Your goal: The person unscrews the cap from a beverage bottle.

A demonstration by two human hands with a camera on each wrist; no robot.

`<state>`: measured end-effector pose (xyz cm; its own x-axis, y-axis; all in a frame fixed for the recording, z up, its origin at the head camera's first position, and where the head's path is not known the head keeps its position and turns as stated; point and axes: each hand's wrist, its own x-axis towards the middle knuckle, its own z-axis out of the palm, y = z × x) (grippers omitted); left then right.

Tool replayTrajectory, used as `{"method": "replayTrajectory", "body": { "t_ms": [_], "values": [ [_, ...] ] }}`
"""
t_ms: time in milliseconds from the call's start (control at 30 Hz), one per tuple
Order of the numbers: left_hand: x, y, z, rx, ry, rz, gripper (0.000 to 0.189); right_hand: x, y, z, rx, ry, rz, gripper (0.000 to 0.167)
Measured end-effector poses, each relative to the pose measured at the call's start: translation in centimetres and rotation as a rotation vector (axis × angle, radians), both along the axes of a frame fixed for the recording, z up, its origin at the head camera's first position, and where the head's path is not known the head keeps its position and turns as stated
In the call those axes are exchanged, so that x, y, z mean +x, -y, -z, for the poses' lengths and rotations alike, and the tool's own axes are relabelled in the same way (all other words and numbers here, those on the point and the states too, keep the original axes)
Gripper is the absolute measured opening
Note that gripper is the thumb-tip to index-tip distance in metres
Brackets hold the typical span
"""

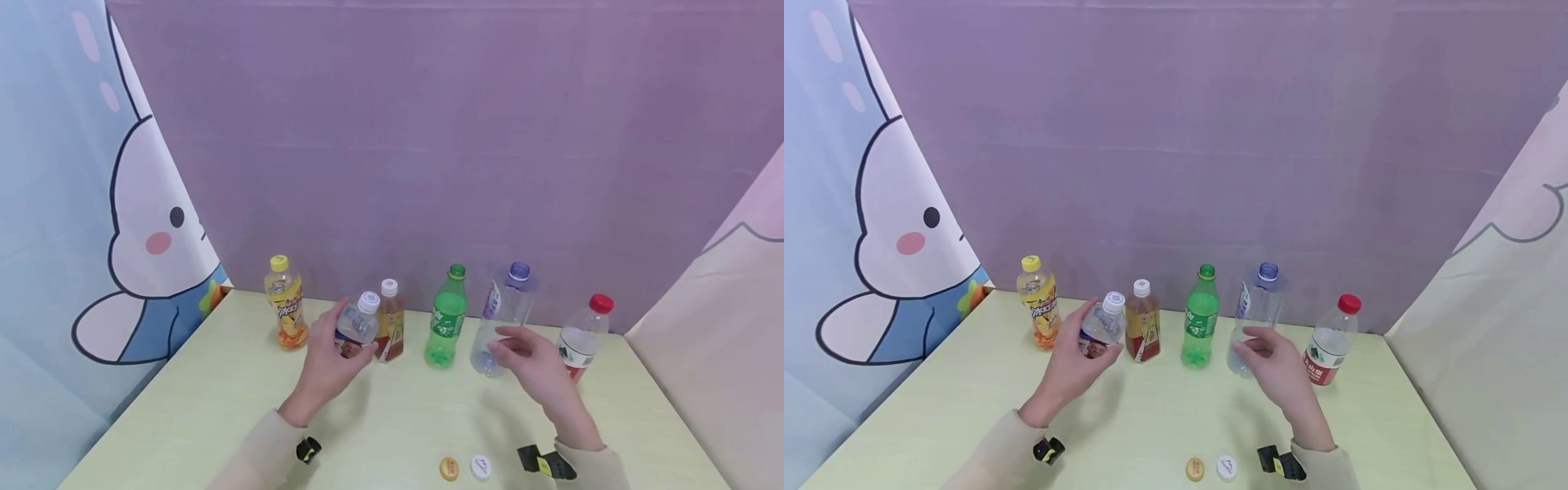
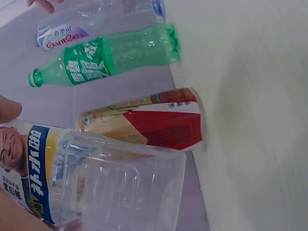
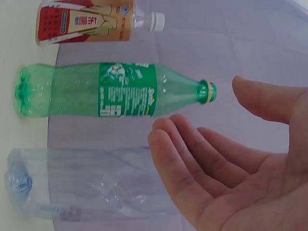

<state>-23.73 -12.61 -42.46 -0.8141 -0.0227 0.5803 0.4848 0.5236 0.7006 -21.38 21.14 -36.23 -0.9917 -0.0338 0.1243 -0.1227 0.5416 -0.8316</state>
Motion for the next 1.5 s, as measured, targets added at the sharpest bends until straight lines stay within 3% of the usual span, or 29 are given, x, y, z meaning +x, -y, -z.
{"method": "replayTrajectory", "body": {
  "t_ms": [133,733,1100,1500],
  "values": [
    [0.3,-0.6,-0.2,-0.037,-0.063,0.011,0.084,0.3,0.6,-0.1,-0.014,-0.002,-0.022,0.047],
    [1.8,-3.4,-0.7,-0.089,-0.157,0.122,0.088,0.6,2.3,-0.1,-0.111,-0.018,-0.114,0.044],
    [2.3,-4.4,-0.8,-0.191,-0.191,0.111,0.091,0.8,3.0,0.1,-0.127,-0.053,-0.152,0.042],
    [2.7,-4.7,-0.5,-0.314,-0.217,0.103,0.087,1.5,4.2,-0.1,-0.100,-0.100,-0.128,0.038]
  ]
}}
